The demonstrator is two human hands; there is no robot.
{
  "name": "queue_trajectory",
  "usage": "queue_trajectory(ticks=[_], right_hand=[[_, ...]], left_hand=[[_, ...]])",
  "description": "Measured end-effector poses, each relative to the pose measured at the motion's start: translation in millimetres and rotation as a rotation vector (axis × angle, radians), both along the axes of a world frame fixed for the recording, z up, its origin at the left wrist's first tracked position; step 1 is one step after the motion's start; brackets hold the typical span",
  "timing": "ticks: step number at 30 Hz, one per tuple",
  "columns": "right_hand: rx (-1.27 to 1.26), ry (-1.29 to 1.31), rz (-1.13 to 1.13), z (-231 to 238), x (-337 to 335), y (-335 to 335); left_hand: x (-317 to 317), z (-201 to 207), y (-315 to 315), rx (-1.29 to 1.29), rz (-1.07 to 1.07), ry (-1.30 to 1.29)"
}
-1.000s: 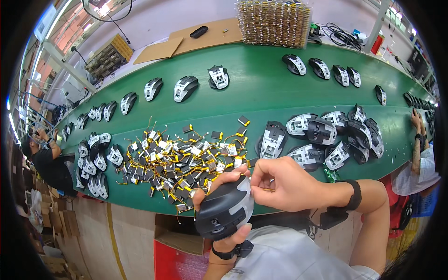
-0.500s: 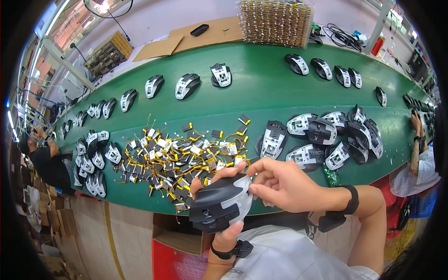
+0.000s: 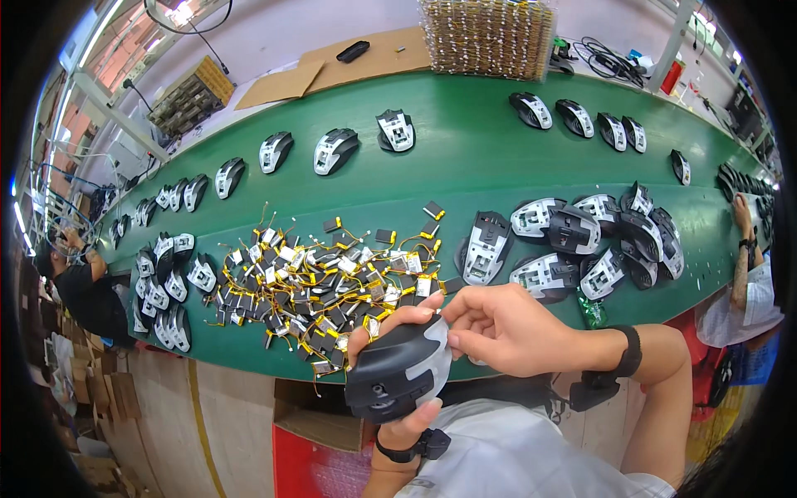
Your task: The person assembles computer mice by inserting small battery packs into the internal cavities of the mouse shells. They pick up a mouse shell, insert a battery, and place the completed unit on the table, repeating this process for multiple units.
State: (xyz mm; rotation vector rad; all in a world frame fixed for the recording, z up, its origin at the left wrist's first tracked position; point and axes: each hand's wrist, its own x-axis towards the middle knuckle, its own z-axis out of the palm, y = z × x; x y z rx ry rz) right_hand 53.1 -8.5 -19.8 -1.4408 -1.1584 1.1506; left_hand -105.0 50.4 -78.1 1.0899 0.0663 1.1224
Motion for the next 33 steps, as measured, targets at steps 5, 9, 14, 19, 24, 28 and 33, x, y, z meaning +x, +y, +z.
queue_trajectory(ticks=[5, 9, 14, 19, 24, 28, 33], right_hand=[[0.055, -0.078, -0.032, 0, -3, 3], [0.051, -0.060, -0.011, -5, 2, 6], [0.294, -0.193, -0.036, -6, 22, -20], [0.375, 0.005, 0.037, -3, 23, -14], [0.516, -0.024, -0.121, -18, 22, -6], [0.346, 0.522, -0.124, -19, 3, -14], [0.259, 0.422, -0.271, -24, -9, -17]], left_hand=[[3, -1, 0, 0.087, 0.063, 0.036], [18, 3, 8, -0.059, 0.100, -0.052], [15, -5, 33, -0.376, -0.075, -0.029], [23, -8, 23, -0.457, -0.131, 0.001], [28, -7, 17, -0.389, -0.064, 0.046], [28, -7, 18, -0.450, -0.125, 0.022], [25, -12, 20, -0.502, -0.196, -0.021]])
